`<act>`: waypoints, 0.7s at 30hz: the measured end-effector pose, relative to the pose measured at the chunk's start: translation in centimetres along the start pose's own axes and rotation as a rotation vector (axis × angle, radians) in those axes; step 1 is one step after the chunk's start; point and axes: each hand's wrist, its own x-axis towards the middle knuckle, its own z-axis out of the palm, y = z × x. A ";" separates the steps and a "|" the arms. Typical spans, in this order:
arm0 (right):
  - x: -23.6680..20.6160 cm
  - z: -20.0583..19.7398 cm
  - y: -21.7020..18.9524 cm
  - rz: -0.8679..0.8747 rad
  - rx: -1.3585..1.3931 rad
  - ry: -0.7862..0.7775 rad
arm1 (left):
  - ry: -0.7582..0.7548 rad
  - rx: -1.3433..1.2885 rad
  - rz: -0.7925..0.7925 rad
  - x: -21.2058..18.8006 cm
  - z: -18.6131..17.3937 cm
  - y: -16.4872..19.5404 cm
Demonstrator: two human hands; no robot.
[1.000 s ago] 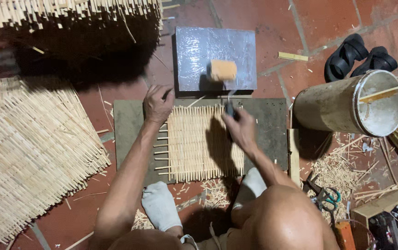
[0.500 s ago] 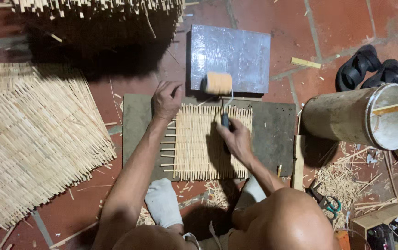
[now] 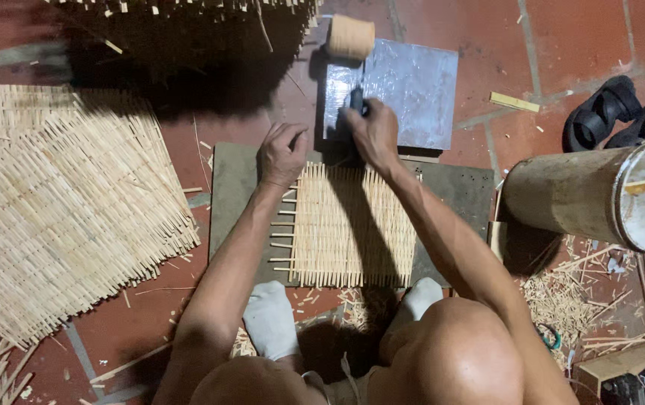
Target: The person sits on the floor and assembles a small woven mat from thin wooden sticks. They align the sticks, apply adhesive with a roller to a board, press the mat onto the board, and stack the finished unit with others.
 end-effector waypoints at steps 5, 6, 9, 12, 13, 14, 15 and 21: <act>-11.6 0.7 3.6 0.028 -0.077 -0.133 | 0.062 -0.033 -0.005 -0.3 0.3 -0.9; -14.1 0.7 4.1 0.047 -0.026 -0.163 | 0.081 -0.040 0.001 -0.3 0.4 -1.1; -18.2 -0.2 4.7 0.132 0.145 -0.150 | 0.036 -0.070 -0.130 -0.3 0.7 -1.5; -16.4 -1.3 3.9 0.034 0.122 -0.066 | 0.076 -0.081 -0.050 -0.3 0.7 -1.6; -14.9 -1.6 3.4 0.046 0.122 -0.062 | 0.084 -0.080 -0.046 -0.3 0.7 -1.5; -13.2 -1.9 2.9 0.061 0.120 -0.060 | 0.090 -0.080 -0.046 -0.3 0.7 -1.5; -11.3 -1.8 2.2 0.064 0.070 -0.061 | 0.097 -0.081 -0.046 -0.3 0.6 -1.4; -8.0 -1.3 1.6 -0.036 -0.060 -0.124 | 0.101 -0.102 -0.065 0.0 0.3 -1.3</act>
